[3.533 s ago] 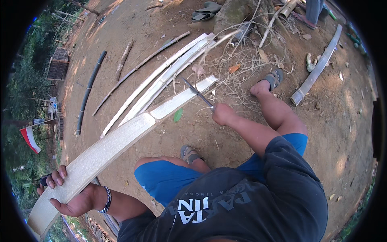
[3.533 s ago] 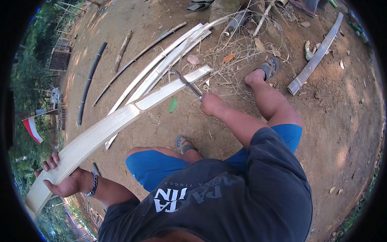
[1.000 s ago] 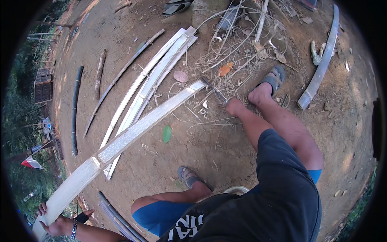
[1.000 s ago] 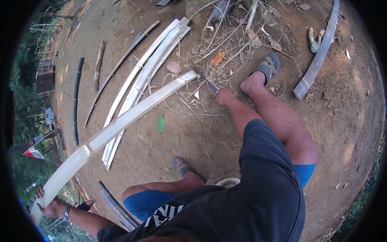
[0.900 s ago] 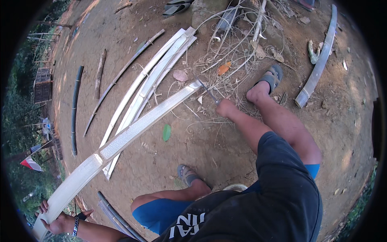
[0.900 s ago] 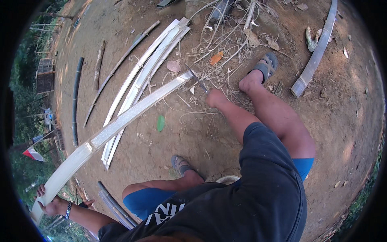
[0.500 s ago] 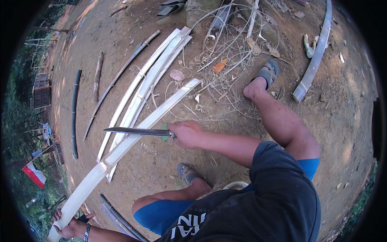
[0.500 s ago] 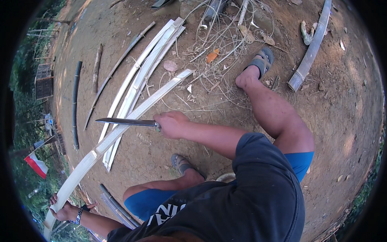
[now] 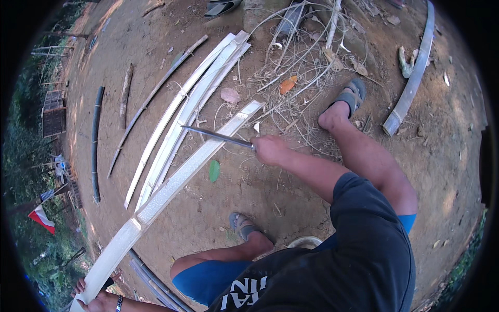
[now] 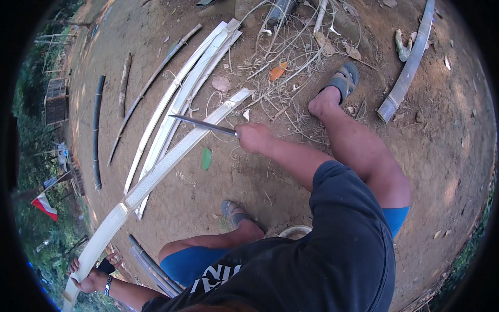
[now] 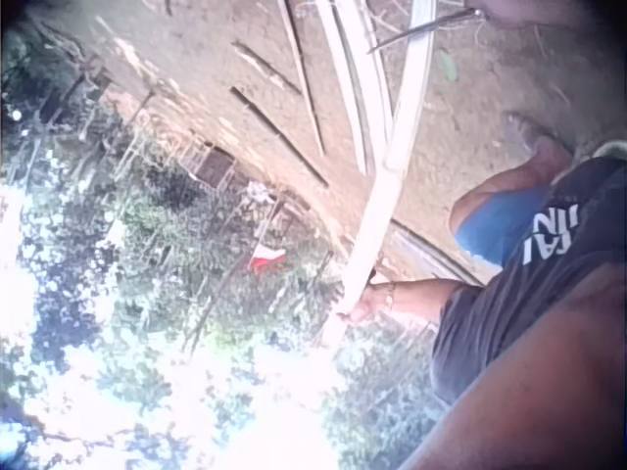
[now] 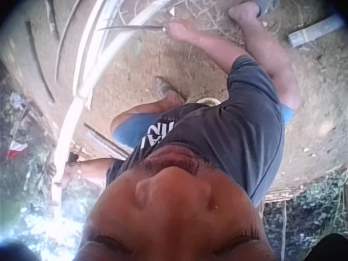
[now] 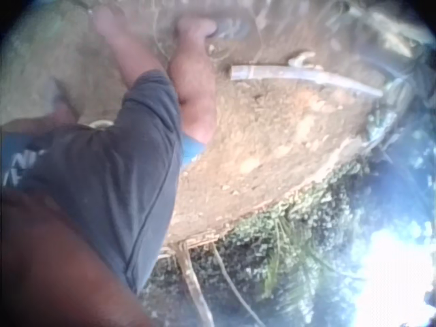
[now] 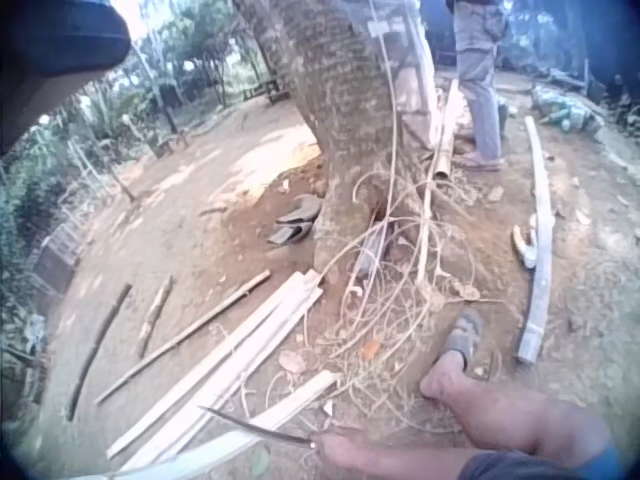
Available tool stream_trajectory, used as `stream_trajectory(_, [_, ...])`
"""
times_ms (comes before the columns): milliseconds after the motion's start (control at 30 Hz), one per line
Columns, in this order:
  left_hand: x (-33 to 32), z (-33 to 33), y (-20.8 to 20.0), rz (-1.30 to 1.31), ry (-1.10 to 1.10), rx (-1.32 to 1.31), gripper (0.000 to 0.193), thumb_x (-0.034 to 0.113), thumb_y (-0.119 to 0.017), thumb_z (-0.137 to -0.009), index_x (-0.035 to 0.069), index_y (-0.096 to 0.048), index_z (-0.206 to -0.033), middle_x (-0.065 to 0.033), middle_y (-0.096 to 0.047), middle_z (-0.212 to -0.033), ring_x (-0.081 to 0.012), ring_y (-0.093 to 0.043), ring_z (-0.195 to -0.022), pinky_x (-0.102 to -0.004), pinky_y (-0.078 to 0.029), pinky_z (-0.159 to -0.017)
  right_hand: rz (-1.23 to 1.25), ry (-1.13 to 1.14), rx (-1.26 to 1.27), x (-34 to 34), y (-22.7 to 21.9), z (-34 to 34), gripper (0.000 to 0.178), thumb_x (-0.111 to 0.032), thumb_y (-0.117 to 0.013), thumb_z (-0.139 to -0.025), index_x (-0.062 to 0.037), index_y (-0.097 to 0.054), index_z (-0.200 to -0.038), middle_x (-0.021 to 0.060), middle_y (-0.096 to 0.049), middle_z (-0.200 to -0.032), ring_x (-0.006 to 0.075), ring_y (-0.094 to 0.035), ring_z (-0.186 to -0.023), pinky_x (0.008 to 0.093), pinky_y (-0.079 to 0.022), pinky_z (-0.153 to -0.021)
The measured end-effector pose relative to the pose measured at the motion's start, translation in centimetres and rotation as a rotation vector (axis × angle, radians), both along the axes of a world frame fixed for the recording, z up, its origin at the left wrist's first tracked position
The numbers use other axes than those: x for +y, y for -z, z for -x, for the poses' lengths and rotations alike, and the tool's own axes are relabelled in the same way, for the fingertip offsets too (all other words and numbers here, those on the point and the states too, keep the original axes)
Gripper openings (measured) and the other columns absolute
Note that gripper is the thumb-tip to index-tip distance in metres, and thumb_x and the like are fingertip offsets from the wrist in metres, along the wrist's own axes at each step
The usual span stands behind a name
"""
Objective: The person uses a machete to split a long bamboo pole into thin strips. They hold the bamboo against a vertical wooden post and repeatedly strike it with the machete to separate the sections. The person then picks up the split bamboo strips and continues to refine them.
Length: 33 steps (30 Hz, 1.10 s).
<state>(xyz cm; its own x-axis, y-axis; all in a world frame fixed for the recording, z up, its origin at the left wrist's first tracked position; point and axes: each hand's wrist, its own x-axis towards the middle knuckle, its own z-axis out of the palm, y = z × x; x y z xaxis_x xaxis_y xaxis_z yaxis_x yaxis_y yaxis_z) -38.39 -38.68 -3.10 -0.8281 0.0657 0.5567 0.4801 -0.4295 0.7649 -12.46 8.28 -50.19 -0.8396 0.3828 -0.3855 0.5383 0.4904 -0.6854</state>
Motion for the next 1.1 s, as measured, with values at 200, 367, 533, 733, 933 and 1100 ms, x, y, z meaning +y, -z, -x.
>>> stream_trajectory(200, [1.1, 0.5, 0.2, 0.004, 0.011, -0.036, 0.014, 0.015, -0.043, -0.085, 0.002, -0.044, -0.090, -0.0103, -0.038, -0.079, -0.0248, -0.039, -0.075, -0.0412, -0.036, -0.069, 0.047, 0.171, -0.141, 3.1, 6.8, -2.4, 0.027, -0.012, -0.056, -0.081, -0.0094, -0.063, -0.107, 0.0168, -0.068, -0.103, 0.0332, -0.065, -0.102, 0.0448, -0.052, -0.086])
stream_trajectory(367, [1.7, -0.6, 0.5, 0.058, -0.204, -0.030, 0.013, 0.014, -0.043, -0.086, 0.002, -0.044, -0.090, -0.0107, -0.037, -0.079, -0.0247, -0.039, -0.075, -0.0408, -0.036, -0.069, -0.037, -0.096, 0.075, 0.6, 2.1, -0.8, 0.026, -0.013, -0.055, -0.085, -0.0080, -0.063, -0.109, 0.0193, -0.067, -0.107, 0.0339, -0.065, -0.103, 0.0451, -0.051, -0.089])
stream_trajectory(533, [1.7, 0.2, 0.4, 0.031, -0.081, -0.105, 0.014, 0.015, -0.043, -0.085, 0.001, -0.043, -0.089, -0.0106, -0.037, -0.079, -0.0248, -0.038, -0.073, -0.0401, -0.036, -0.068, 0.027, 0.189, -0.210, 5.6, 8.8, -3.4, 0.022, -0.013, -0.057, -0.082, -0.0073, -0.063, -0.102, 0.0189, -0.068, -0.099, 0.0355, -0.065, -0.098, 0.0453, -0.051, -0.087])
stream_trajectory(733, [-0.9, 1.7, -0.1, 0.019, -0.045, -0.073, 0.016, 0.017, -0.041, -0.088, 0.001, -0.043, -0.089, -0.0104, -0.038, -0.079, -0.0237, -0.039, -0.074, -0.0403, -0.036, -0.069, 0.021, -0.047, -0.150, 3.8, 4.5, -2.7, 0.029, -0.012, -0.055, -0.084, -0.0075, -0.065, -0.111, 0.0209, -0.068, -0.105, 0.0340, -0.066, -0.102, 0.0439, -0.052, -0.090])
stream_trajectory(933, [-0.8, 1.9, 0.2, 0.052, 0.047, -0.067, 0.015, 0.016, -0.041, -0.087, 0.001, -0.044, -0.090, -0.0110, -0.039, -0.080, -0.0238, -0.038, -0.077, -0.0396, -0.035, -0.071, 0.008, 0.163, -0.378, 7.7, 6.5, -3.6, 0.029, -0.010, -0.059, -0.083, -0.0019, -0.067, -0.109, 0.0185, -0.067, -0.115, 0.0321, -0.064, -0.109, 0.0397, -0.051, -0.093])
stream_trajectory(1100, [1.5, 1.6, 0.2, 0.042, -0.126, -0.045, 0.013, 0.015, -0.042, -0.086, 0.002, -0.042, -0.089, -0.0101, -0.036, -0.080, -0.0240, -0.037, -0.076, -0.0398, -0.034, -0.069, 0.111, 0.141, -0.373, 6.9, 9.6, -5.5, 0.032, -0.013, -0.059, -0.082, -0.0007, -0.065, -0.111, 0.0198, -0.067, -0.111, 0.0316, -0.064, -0.107, 0.0419, -0.052, -0.091])
